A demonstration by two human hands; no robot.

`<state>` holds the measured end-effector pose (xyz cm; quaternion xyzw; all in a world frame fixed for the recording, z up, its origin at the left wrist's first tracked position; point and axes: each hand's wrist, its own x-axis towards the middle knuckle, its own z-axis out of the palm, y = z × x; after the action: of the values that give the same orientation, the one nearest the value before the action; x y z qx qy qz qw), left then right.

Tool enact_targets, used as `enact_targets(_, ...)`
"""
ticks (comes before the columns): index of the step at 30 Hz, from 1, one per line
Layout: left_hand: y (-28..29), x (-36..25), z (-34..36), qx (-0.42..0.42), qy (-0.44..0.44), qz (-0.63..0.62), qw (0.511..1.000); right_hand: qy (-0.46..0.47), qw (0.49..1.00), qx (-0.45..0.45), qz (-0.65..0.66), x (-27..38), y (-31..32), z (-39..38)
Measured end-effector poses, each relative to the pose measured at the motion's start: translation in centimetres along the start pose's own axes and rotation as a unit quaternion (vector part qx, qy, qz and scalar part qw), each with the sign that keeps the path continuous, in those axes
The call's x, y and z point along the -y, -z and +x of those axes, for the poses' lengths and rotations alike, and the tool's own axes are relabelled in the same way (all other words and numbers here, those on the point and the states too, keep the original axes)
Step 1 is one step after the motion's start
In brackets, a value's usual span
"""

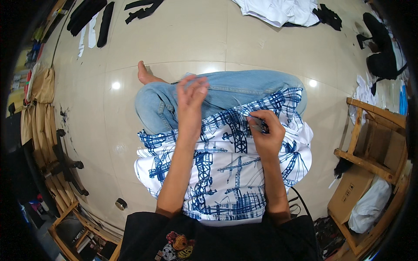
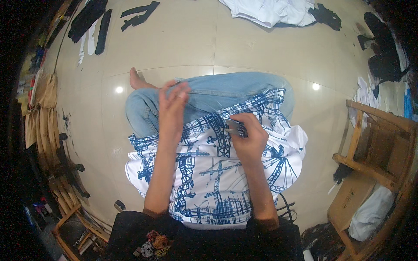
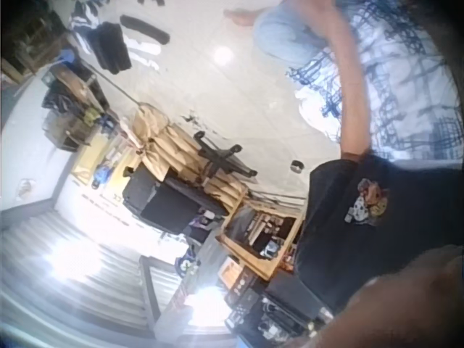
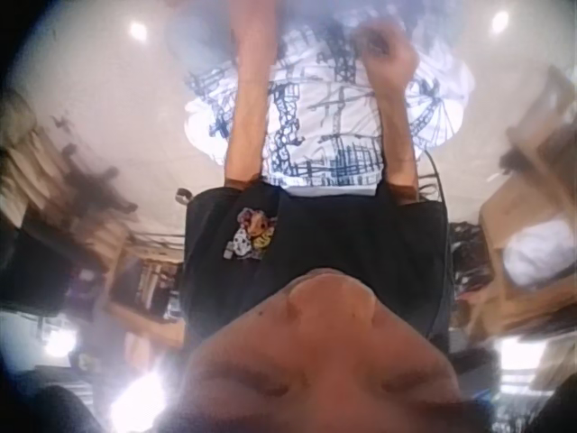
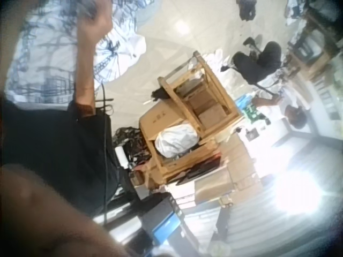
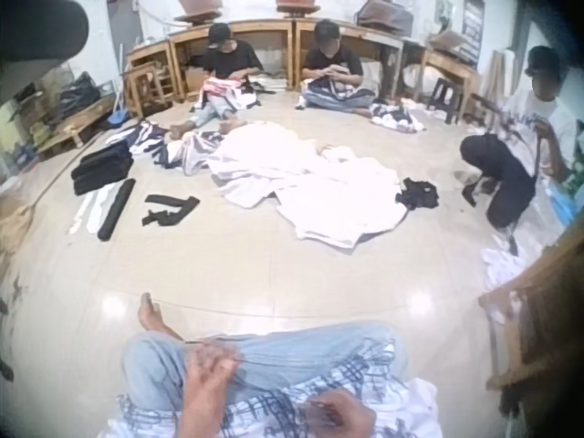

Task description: The person sits on the floor and uses a pair of scissors to trim loose threads and excess fabric from the hem of a white shirt with a blue pattern. They carefully cut along the edge of the garment and then unfold the shirt to display the finished result.

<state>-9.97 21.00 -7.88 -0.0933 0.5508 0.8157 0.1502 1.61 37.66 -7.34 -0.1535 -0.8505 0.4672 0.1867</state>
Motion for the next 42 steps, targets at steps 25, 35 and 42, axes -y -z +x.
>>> enact_targets(25,-1.2,2.5,-3.8,0.225,0.143,0.084,0.96,-0.227,0.971,0.069,0.016,5.9,5.0,0.9)
enact_targets(35,-1.0,2.7,-3.8,0.226,0.183,0.072,0.954,-0.209,0.96,0.17,-0.082,5.4,7.8,0.1)
enact_targets(42,-1.0,2.7,-4.0,0.212,0.202,0.056,0.955,-0.19,0.969,0.133,-0.08,5.4,7.4,-0.1)
